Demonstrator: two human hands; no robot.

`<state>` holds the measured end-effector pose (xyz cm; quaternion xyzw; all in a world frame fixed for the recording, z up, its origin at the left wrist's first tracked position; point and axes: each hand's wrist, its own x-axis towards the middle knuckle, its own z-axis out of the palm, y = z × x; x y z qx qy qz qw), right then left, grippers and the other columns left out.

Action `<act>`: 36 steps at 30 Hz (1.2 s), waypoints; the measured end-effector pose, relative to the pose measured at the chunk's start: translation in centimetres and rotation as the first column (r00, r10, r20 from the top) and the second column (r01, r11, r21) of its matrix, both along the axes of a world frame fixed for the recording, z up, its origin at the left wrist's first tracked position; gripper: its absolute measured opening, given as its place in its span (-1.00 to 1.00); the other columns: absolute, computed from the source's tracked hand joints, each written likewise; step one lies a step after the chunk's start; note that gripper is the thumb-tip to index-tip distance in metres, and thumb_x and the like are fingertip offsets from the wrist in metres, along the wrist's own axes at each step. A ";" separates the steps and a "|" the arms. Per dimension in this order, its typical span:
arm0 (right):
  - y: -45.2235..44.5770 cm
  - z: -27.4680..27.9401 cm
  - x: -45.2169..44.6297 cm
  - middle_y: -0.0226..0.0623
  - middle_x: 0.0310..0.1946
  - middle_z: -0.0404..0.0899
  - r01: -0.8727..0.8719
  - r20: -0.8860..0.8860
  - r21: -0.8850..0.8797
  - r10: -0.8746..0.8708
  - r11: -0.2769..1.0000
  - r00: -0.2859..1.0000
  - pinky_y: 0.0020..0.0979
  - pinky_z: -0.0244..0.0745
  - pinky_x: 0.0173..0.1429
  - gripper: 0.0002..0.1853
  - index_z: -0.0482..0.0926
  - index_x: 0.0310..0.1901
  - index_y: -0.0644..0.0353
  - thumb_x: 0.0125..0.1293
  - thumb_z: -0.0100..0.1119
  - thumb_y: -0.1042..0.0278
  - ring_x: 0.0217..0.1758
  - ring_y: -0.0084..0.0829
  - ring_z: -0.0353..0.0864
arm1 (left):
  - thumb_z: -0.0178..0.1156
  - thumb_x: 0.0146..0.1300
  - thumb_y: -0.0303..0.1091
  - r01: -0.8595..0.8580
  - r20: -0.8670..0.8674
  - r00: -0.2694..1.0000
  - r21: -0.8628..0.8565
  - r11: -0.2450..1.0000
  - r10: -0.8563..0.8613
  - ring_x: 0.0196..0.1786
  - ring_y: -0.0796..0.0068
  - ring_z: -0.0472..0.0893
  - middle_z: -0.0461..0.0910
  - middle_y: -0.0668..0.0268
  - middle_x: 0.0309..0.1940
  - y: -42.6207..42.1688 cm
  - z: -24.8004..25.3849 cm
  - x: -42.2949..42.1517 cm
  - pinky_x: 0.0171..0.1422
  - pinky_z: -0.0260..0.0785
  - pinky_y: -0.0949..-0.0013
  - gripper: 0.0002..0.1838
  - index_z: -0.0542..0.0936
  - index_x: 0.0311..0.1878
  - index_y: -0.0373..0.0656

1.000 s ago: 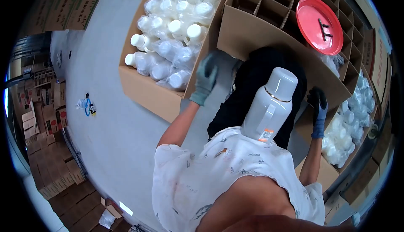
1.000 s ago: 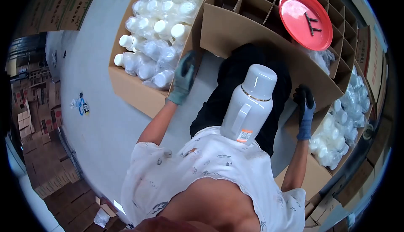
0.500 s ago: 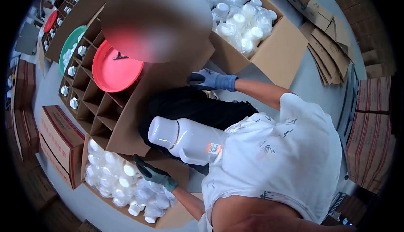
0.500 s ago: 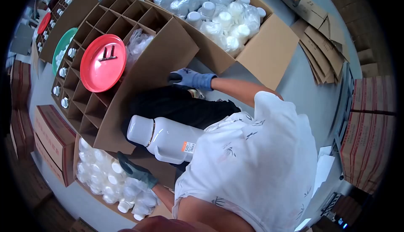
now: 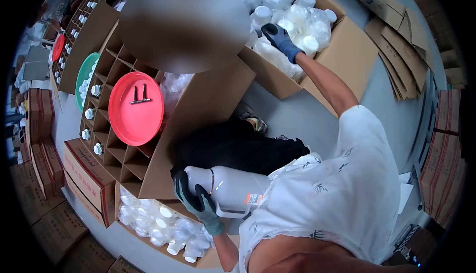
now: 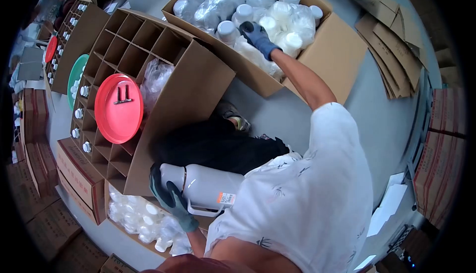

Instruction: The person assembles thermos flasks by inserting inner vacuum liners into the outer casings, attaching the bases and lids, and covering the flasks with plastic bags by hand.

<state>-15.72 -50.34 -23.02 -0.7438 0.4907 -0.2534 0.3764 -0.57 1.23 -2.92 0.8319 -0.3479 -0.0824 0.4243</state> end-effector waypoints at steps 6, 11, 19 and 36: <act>-9.6 -1.3 5.0 -0.08 0.04 0.53 0.023 -0.465 -0.110 -0.072 0.994 0.883 -0.03 0.41 0.14 -0.56 0.56 0.02 0.00 0.20 0.13 -0.07 0.10 -0.01 0.52 | 0.02 0.41 -0.16 -0.111 0.007 0.994 0.105 0.988 0.111 0.27 0.06 0.38 0.41 0.07 0.23 -0.9 0.5 -0.6 0.39 0.15 0.10 -0.50 0.38 0.29 -0.28; -16.2 -1.8 5.6 -0.13 0.34 0.30 -0.062 -0.704 -0.485 -0.347 0.872 0.619 0.19 -0.06 0.43 -0.42 0.53 0.19 -0.09 0.20 0.06 -0.19 0.43 0.09 0.14 | 0.05 0.34 -0.29 -0.184 -0.015 0.982 0.118 0.976 0.187 0.28 0.01 0.38 0.44 0.03 0.20 -1.1 0.0 -0.7 0.41 0.13 0.04 -0.53 0.42 0.25 -0.35; -18.9 -1.9 4.3 -0.03 -0.05 0.62 -0.155 -0.542 -0.192 0.027 0.969 0.840 -0.20 0.39 0.19 -0.60 0.65 -0.07 0.12 0.26 0.00 0.04 0.08 -0.12 0.58 | 0.04 0.36 -0.26 -0.160 -0.019 0.986 0.132 0.978 0.164 0.27 0.01 0.39 0.45 0.02 0.19 -1.9 0.7 0.6 0.42 0.12 0.04 -0.53 0.42 0.24 -0.35; 24.6 34.9 35.3 -0.50 -0.20 0.63 -0.989 0.998 0.062 0.015 -0.136 0.060 -0.04 0.52 0.10 -0.65 0.60 0.01 -0.07 0.35 0.05 -0.05 -0.05 -0.35 0.59 | 0.56 -0.19 -0.15 0.139 0.329 0.944 -0.310 0.940 -0.031 0.55 0.01 -0.06 -0.04 -0.01 0.50 -1.8 3.5 6.3 0.56 -0.14 0.08 0.22 0.01 0.49 -0.28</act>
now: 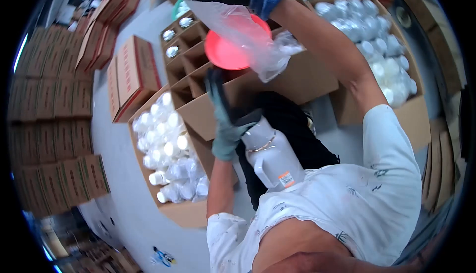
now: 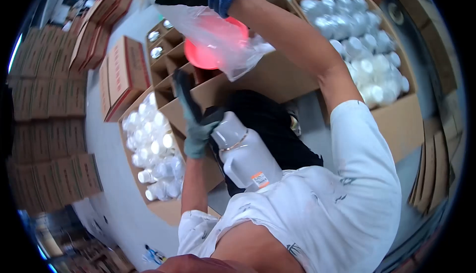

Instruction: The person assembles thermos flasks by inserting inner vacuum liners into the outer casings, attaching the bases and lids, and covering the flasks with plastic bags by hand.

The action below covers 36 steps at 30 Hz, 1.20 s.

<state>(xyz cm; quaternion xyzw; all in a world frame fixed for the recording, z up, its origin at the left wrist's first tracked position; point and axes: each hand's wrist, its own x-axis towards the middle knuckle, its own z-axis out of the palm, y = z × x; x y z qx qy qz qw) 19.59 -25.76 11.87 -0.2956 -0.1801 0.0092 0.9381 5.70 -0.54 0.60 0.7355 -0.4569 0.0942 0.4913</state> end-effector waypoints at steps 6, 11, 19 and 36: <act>8.1 -3.9 10.9 -0.50 -0.27 0.56 0.075 -0.275 0.076 -0.051 0.994 0.960 -0.11 0.51 0.03 -0.66 0.59 -0.04 -0.08 0.27 0.16 -0.07 -0.17 -0.33 0.54 | 0.30 0.23 -0.33 -0.291 -0.480 0.868 -0.280 0.915 0.130 0.02 0.37 0.57 0.58 0.22 -0.01 -2.4 -5.5 8.1 0.12 0.45 0.29 -0.51 0.47 0.20 -0.30; 11.8 -6.6 -1.0 -0.04 0.26 0.30 0.923 0.925 -0.379 -0.067 -0.066 0.375 -0.08 0.28 0.35 -0.43 0.49 0.18 -0.01 0.16 0.31 -0.04 0.28 -0.04 0.34 | 0.19 0.30 -0.39 -0.495 -0.824 0.545 -0.465 0.734 -0.155 -0.31 0.58 0.59 0.62 0.39 -0.30 2.5 -4.8 11.9 -0.27 0.48 0.45 -0.82 0.65 -0.06 -0.15; 9.6 -17.8 -6.6 -0.16 0.10 0.49 0.504 0.683 -0.684 -0.222 -0.526 0.695 -0.16 0.44 0.18 -0.43 0.44 0.17 0.05 0.04 0.26 0.42 0.13 -0.08 0.49 | 0.14 0.37 -0.26 -0.280 -0.877 0.336 -0.441 0.853 -0.343 -0.01 0.51 0.58 0.61 0.24 -0.07 11.5 -5.5 9.7 0.12 0.44 0.40 -0.66 0.54 0.10 -0.26; 12.5 -20.3 -19.1 -0.03 -0.10 0.61 0.466 0.433 -0.881 -0.263 0.079 0.862 -0.26 0.49 0.06 -0.53 0.48 0.10 0.25 0.12 0.27 0.38 -0.03 -0.08 0.62 | 0.32 0.16 -0.40 -0.020 -0.937 0.344 -0.075 0.997 -0.063 -0.05 0.58 0.53 0.56 0.26 -0.09 17.5 -10.7 -1.9 0.06 0.43 0.46 -0.49 0.46 0.16 -0.40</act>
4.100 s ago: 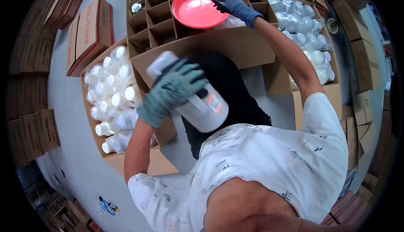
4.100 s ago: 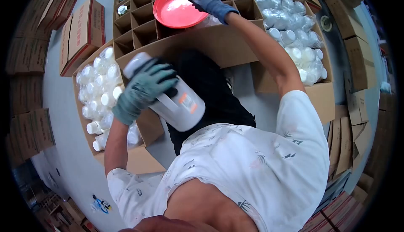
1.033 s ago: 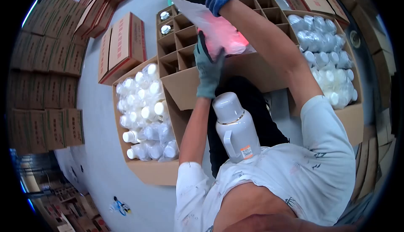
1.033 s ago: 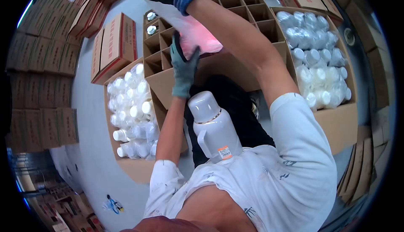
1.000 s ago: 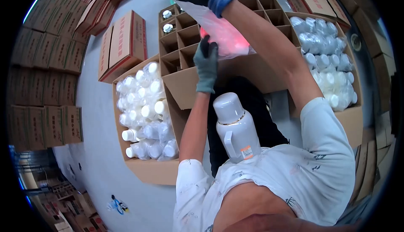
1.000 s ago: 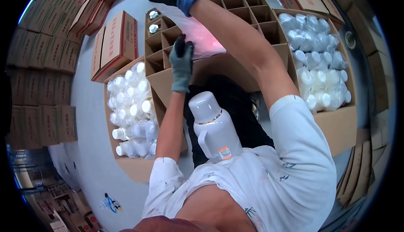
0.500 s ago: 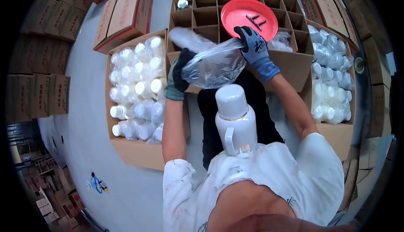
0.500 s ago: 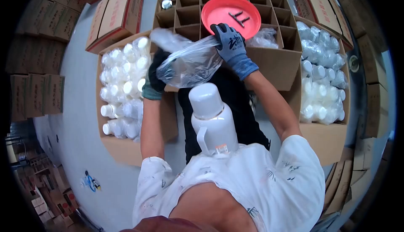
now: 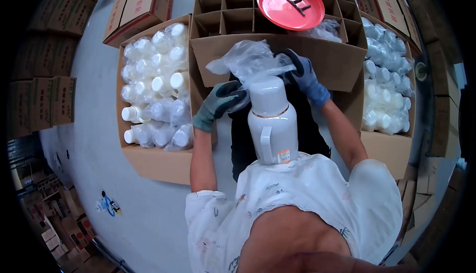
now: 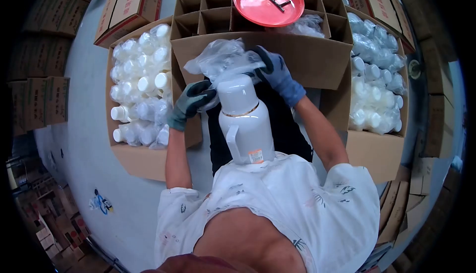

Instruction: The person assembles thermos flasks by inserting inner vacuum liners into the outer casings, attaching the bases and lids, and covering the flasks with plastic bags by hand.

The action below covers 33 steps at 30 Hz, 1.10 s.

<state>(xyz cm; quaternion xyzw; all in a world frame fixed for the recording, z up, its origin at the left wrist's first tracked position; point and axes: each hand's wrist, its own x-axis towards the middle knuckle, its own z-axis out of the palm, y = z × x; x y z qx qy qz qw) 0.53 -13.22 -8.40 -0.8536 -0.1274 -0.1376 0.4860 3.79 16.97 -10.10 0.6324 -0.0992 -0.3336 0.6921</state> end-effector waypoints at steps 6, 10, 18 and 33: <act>1.4 -3.8 -15.1 0.11 0.16 0.40 0.117 0.121 0.018 -0.118 0.993 0.986 -0.02 0.31 0.31 -0.40 0.34 0.21 0.26 0.11 0.28 0.36 0.23 0.15 0.39 | 0.24 0.12 -0.55 -0.133 0.106 0.982 -0.202 0.970 0.156 -0.09 0.50 0.60 0.63 0.21 -0.11 1.1 3.3 -11.6 0.09 0.47 0.41 -0.63 0.56 0.04 -0.38; -2.4 -6.9 -23.1 0.01 0.08 0.42 -0.312 -0.077 -0.356 0.305 0.881 0.949 -0.01 0.29 0.30 -0.60 0.47 -0.02 0.20 0.07 0.26 0.35 0.17 0.04 0.40 | 0.25 0.19 -0.48 0.348 -0.108 0.931 -0.023 0.937 -0.349 0.00 0.47 0.59 0.64 0.20 -0.05 4.4 3.8 -13.4 0.19 0.42 0.36 -0.66 0.59 0.05 -0.32; -3.8 -5.8 -23.0 -0.10 -0.07 0.51 -0.571 -0.287 -0.383 0.494 0.726 0.821 -0.05 0.40 0.13 -0.68 0.56 -0.14 0.14 0.15 0.21 0.13 0.05 -0.03 0.47 | 0.25 0.21 -0.17 -0.307 0.615 0.734 0.679 0.667 -0.288 -0.02 0.09 0.62 0.58 -0.02 -0.09 -3.5 10.5 -11.9 0.08 0.46 0.24 -0.41 0.38 0.21 -0.34; 23.3 2.5 -0.1 -0.10 0.18 0.41 -0.733 -0.017 -0.456 0.819 0.504 0.573 -0.07 0.21 0.39 -0.67 0.57 -0.02 0.12 0.18 0.20 0.24 0.24 -0.07 0.39 | -0.21 0.47 -0.20 -0.916 -0.576 0.230 -0.400 -0.024 0.784 0.00 0.11 0.64 0.64 0.02 -0.08 19.8 -4.5 -12.8 0.19 0.50 0.16 -0.55 0.47 0.14 -0.38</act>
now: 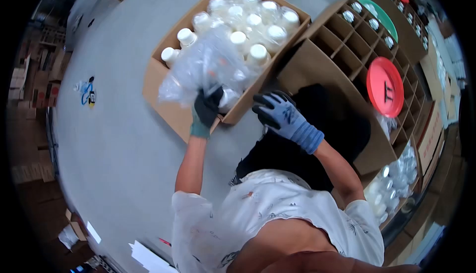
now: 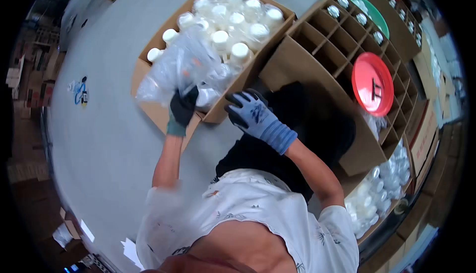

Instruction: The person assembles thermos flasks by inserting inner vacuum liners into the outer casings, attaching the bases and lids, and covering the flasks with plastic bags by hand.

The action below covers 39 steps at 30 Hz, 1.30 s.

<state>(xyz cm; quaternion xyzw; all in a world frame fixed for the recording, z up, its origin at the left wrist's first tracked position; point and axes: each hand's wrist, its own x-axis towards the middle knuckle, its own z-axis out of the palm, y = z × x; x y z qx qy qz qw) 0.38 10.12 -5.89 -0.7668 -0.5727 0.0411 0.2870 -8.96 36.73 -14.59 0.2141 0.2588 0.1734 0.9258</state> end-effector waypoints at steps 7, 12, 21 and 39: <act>-3.4 1.6 2.3 -0.17 0.18 0.41 0.477 0.319 -0.204 -0.403 0.855 0.858 0.12 -0.06 0.46 -0.52 0.52 0.09 0.08 0.10 0.25 0.17 0.35 -0.09 0.27 | 0.12 0.27 -0.20 0.240 -0.423 0.754 0.890 0.389 0.502 -0.20 0.02 0.67 0.65 -0.05 -0.30 13.4 -10.8 11.1 -0.04 0.51 0.11 -0.69 0.58 -0.20 -0.31; -3.1 -1.7 4.0 -0.25 0.09 0.50 0.585 0.305 -0.022 -0.552 0.810 0.776 0.00 0.12 0.40 -0.66 0.58 -0.03 0.08 0.11 0.20 0.31 0.25 -0.11 0.37 | 0.16 0.20 -0.12 0.680 -0.530 0.679 0.715 -0.163 0.507 -0.24 -0.01 0.63 0.64 -0.07 -0.35 16.1 -16.1 15.9 -0.08 0.43 0.08 -0.65 0.62 -0.35 -0.28; -2.7 -2.0 4.6 -0.21 -0.03 0.56 0.570 0.230 0.039 -0.563 0.821 0.794 0.09 0.16 0.38 -0.72 0.63 -0.14 0.11 0.08 0.12 0.34 0.14 -0.06 0.44 | 0.11 0.23 -0.19 0.760 -0.449 0.561 0.613 -0.216 0.696 -0.22 0.16 0.64 0.68 0.23 -0.32 30.0 -4.9 17.2 -0.20 0.49 0.10 -0.80 0.66 -0.24 -0.02; -2.8 -1.8 4.6 -0.26 -0.03 0.53 0.565 0.227 -0.026 -0.546 0.824 0.806 0.11 0.15 0.37 -0.72 0.62 -0.15 0.06 0.22 0.04 0.12 0.14 -0.12 0.42 | 0.48 -0.06 -0.02 0.336 -0.212 0.520 0.941 0.030 0.828 0.24 0.03 0.40 0.35 -0.01 0.25 31.7 -6.1 17.3 0.33 0.26 0.12 0.00 0.20 0.38 -0.27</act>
